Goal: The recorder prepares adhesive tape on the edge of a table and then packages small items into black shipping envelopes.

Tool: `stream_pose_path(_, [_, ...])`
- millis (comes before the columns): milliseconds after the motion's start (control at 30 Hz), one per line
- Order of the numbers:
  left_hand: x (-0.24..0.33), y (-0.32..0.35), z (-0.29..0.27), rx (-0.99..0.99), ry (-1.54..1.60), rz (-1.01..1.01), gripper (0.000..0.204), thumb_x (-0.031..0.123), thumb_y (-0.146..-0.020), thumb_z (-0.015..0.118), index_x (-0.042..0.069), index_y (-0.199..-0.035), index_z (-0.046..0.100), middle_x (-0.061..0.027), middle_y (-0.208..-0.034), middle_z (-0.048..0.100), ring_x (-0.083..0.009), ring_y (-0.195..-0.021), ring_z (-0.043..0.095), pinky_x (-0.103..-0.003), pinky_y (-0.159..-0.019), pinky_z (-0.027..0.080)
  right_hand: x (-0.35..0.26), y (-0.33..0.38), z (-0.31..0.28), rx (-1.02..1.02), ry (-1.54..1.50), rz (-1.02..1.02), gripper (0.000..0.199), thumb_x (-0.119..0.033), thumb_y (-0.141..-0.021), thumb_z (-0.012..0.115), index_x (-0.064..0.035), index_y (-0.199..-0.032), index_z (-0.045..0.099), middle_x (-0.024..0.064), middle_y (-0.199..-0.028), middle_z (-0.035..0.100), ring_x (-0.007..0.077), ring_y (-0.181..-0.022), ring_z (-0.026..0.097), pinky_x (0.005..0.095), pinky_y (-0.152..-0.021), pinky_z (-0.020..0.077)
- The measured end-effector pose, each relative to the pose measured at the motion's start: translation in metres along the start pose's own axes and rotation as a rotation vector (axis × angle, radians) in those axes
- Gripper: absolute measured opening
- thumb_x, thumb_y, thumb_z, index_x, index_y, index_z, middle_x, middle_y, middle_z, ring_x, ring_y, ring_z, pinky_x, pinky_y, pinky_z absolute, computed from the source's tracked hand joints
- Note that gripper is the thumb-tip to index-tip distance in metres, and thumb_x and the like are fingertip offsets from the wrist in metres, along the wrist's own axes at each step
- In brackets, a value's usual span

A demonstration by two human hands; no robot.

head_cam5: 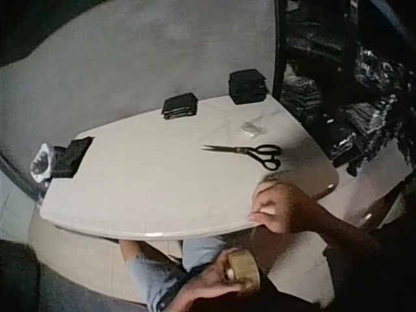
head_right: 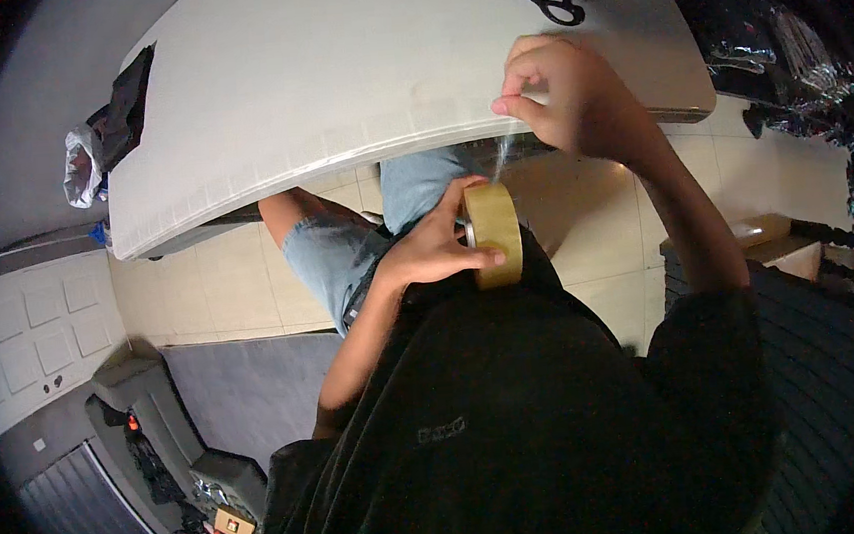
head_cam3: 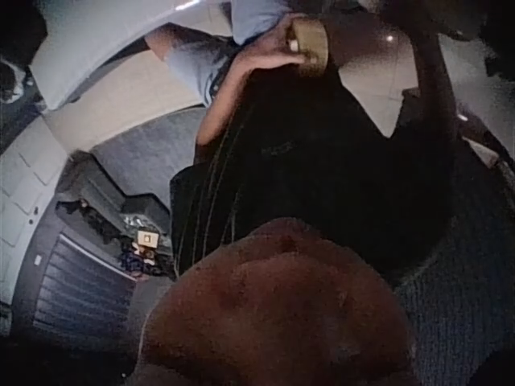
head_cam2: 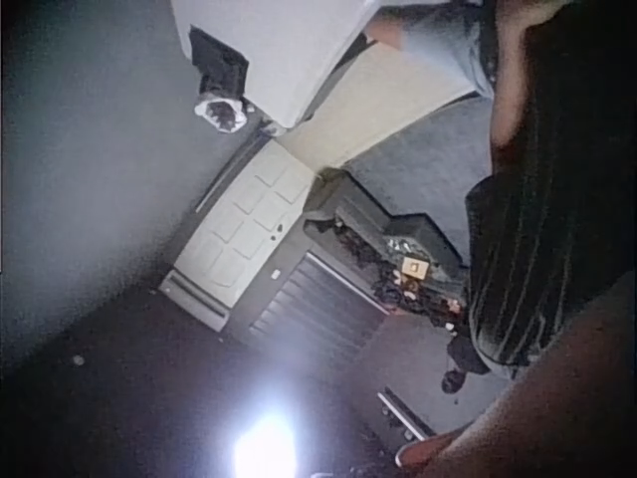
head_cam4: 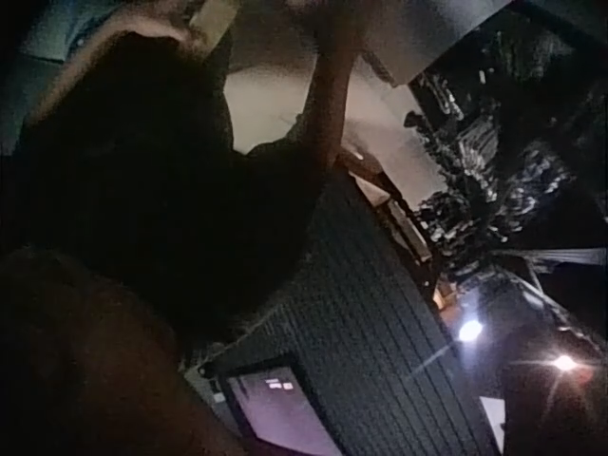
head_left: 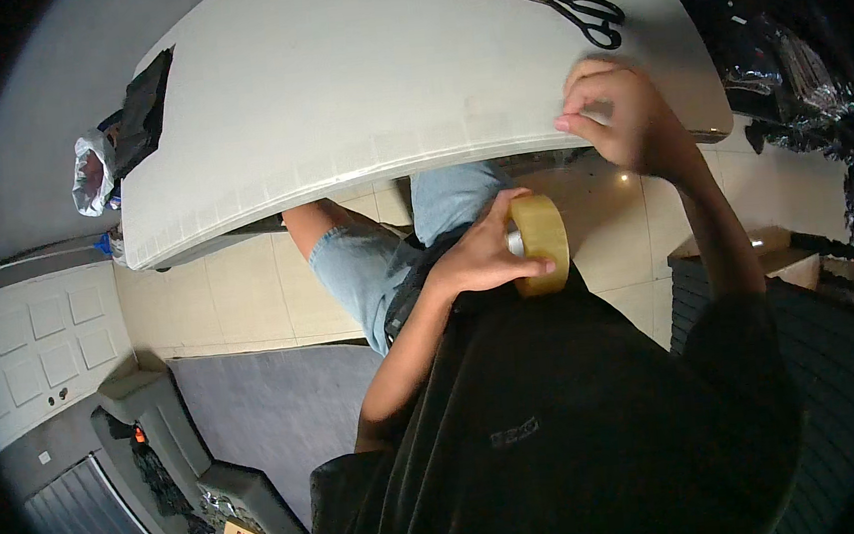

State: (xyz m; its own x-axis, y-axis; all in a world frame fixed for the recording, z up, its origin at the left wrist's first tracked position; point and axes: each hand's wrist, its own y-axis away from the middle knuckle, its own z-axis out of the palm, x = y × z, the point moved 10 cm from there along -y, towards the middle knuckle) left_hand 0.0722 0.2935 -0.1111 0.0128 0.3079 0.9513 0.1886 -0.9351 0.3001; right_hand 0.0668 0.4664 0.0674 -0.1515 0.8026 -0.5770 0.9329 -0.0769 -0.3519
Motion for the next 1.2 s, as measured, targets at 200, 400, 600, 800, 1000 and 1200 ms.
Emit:
stream_pose_path(200, [-0.007,-0.008,-0.002,0.019,-0.095,-0.006,0.105,0.031,-0.079,0.091,0.001,-0.158,0.028,-0.0184,-0.147,0.049,-0.0290,-0.136,0.050,-0.041,-0.109,0.049,0.031,-0.017,0.029,-0.112,-0.038,0.042,0.020,-0.009,-0.079,0.086,-0.0001,-0.076,0.068,0.0115,-0.089,0.068,0.0296,-0.083,0.067,0.0390,-0.076,0.0511])
stream_pose_path(400, [-0.006,-0.010,-0.005,0.040,-0.081,-0.047,0.113,0.047,-0.073,0.090,-0.006,-0.156,0.033,-0.0295,-0.149,0.051,-0.0396,-0.142,0.051,-0.041,-0.118,0.041,0.050,-0.019,0.042,-0.212,-0.049,0.124,0.020,-0.009,-0.080,0.087,0.0015,-0.079,0.070,0.0114,-0.093,0.069,0.0283,-0.086,0.068,0.0379,-0.080,0.0519])
stream_pose_path(600, [-0.003,-0.008,-0.006,0.034,-0.129,-0.037,0.104,0.035,-0.079,0.090,-0.002,-0.157,0.031,-0.0208,-0.142,0.054,-0.0280,-0.130,0.055,-0.036,-0.104,0.051,0.052,-0.021,0.045,-0.225,-0.071,0.110,0.020,-0.008,-0.079,0.087,0.0023,-0.079,0.070,0.0119,-0.093,0.070,0.0285,-0.086,0.068,0.0380,-0.080,0.0520])
stream_pose_path(800, [0.003,-0.008,-0.004,0.035,-0.128,-0.018,0.106,0.036,-0.078,0.090,-0.005,-0.157,0.030,-0.0232,-0.145,0.053,-0.0317,-0.137,0.052,-0.037,-0.114,0.042,0.047,-0.023,0.043,-0.186,-0.048,0.061,0.021,-0.013,-0.077,0.087,0.0007,-0.075,0.072,0.0139,-0.086,0.069,0.0313,-0.082,0.068,0.0401,-0.075,0.0523])
stream_pose_path(1000, [0.004,-0.008,-0.004,0.032,-0.108,-0.042,0.106,0.035,-0.078,0.089,-0.005,-0.157,0.030,-0.0251,-0.146,0.052,-0.0334,-0.139,0.050,-0.037,-0.117,0.039,0.046,-0.022,0.045,-0.183,0.024,0.150,0.023,-0.008,-0.075,0.089,0.0001,-0.074,0.068,0.0130,-0.086,0.068,0.0330,-0.086,0.067,0.0414,-0.078,0.0511])
stream_pose_path(1200, [0.002,-0.008,-0.003,0.039,-0.092,-0.028,0.107,0.036,-0.078,0.089,-0.004,-0.157,0.030,-0.0254,-0.146,0.052,-0.0339,-0.141,0.049,-0.037,-0.119,0.037,0.044,-0.025,0.042,-0.182,0.177,0.187,0.030,-0.013,-0.071,0.092,-0.0015,-0.084,0.068,0.0148,-0.091,0.067,0.0347,-0.089,0.067,0.0419,-0.079,0.0517])
